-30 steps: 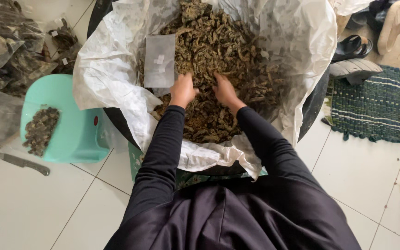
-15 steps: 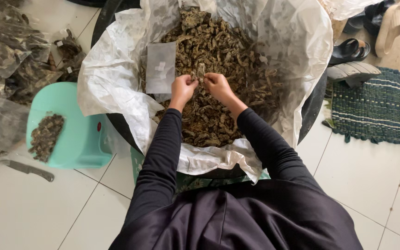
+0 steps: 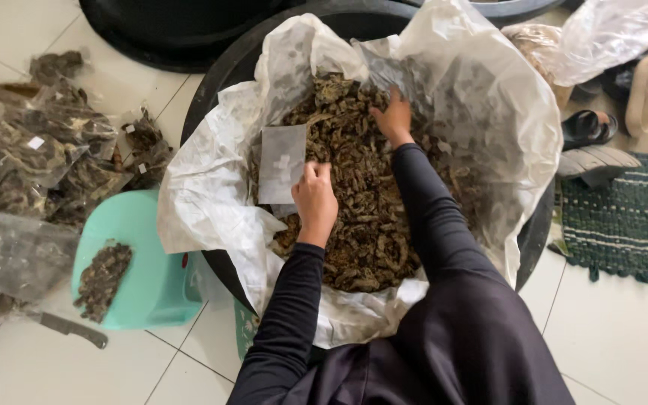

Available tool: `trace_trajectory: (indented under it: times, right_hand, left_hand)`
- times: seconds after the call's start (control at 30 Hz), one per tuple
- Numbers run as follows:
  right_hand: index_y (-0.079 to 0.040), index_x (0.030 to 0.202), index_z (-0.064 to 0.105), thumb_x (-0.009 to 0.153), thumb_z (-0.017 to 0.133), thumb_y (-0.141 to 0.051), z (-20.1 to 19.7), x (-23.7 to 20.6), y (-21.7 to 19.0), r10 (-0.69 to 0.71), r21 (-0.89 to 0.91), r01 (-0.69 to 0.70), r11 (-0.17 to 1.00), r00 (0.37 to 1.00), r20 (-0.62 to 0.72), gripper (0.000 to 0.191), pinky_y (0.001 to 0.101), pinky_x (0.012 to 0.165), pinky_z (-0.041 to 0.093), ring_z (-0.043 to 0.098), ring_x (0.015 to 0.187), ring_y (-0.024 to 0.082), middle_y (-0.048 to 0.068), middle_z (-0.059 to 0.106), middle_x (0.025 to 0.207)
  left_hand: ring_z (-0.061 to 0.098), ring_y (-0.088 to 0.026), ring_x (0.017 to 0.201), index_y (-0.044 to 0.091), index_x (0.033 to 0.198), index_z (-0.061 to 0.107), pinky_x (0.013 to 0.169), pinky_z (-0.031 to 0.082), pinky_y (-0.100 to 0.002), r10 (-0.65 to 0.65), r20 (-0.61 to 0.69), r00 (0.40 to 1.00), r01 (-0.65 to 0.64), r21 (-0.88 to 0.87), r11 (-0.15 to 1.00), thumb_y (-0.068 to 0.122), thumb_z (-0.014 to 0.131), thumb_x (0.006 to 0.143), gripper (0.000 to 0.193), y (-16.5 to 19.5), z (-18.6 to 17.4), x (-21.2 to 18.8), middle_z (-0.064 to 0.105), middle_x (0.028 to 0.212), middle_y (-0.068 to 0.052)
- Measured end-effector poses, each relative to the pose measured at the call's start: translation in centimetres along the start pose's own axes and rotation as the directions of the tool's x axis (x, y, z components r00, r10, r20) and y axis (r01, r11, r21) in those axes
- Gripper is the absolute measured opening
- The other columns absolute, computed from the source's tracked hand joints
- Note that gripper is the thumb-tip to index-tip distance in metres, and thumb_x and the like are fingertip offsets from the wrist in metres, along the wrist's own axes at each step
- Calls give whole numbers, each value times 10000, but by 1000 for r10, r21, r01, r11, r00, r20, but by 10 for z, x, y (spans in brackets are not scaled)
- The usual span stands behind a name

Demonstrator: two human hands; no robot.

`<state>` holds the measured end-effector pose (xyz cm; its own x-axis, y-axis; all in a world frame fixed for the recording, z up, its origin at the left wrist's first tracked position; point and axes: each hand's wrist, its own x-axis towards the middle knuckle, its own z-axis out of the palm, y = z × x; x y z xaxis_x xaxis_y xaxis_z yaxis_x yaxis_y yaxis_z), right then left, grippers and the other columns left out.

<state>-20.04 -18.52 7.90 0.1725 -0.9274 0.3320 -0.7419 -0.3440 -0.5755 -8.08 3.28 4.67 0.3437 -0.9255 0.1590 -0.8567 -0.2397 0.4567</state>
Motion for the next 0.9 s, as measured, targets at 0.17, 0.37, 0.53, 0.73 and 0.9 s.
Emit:
trace_trajectory:
  times: [0.17, 0.37, 0.53, 0.73, 0.9]
  right_hand:
    - [-63, 1318, 607, 740, 880, -149, 21, 9, -15, 75, -263, -12, 965, 970, 231, 645, 529, 893, 539, 661, 1057, 454, 246, 705, 1115]
    - [-12, 1222, 712, 900, 813, -37, -26, -50, 4, 49, 658, -405, 635, 871, 489, 338, 294, 704, 494, 632, 832, 134, 69, 729, 1030]
    - [-37, 1211, 643, 991, 663, 11, -75, -122, 9, -181, 793, -569, 218, 775, 606, 226, 248, 837, 537, 659, 949, 91, 2, 708, 1089]
    - [-53, 1224, 611, 1023, 681, -46, -85, -157, 15, 14, 748, -330, 575, 919, 395, 213, 279, 787, 497, 602, 911, 108, 14, 663, 1034]
    - [-57, 1317, 567, 907, 789, -75, -89, -166, 10, -292, 268, 294, 917, 955, -50, 467, 305, 818, 550, 611, 1003, 177, 84, 611, 1162]
  left_hand:
    - [609, -328, 1089, 78, 1341, 565, 864, 491, -504, -18, -170, 985, -19, -213, 977, 207, 700, 957, 427, 3, -15, 3, 540, 1280, -135]
    - [517, -333, 1336, 72, 1543, 307, 1017, 544, -461, -263, 261, 929, 367, -746, 555, 335, 732, 964, 765, 12, -15, 10, 416, 1490, -144]
    - [526, -310, 1381, 102, 1557, 296, 1099, 529, -521, 305, 485, 819, 566, -769, -297, 333, 636, 999, 694, 10, -7, -5, 505, 1496, -86]
    - [647, -205, 1116, 95, 1345, 542, 931, 609, -455, 175, 367, 914, 393, -908, -146, 197, 607, 1066, 304, 0, 24, -6, 651, 1231, -50]
    - [655, -143, 999, 92, 1163, 616, 916, 682, -432, 87, 410, 908, 418, -880, -224, 174, 621, 1099, 105, -9, 30, -7, 630, 1100, -7]
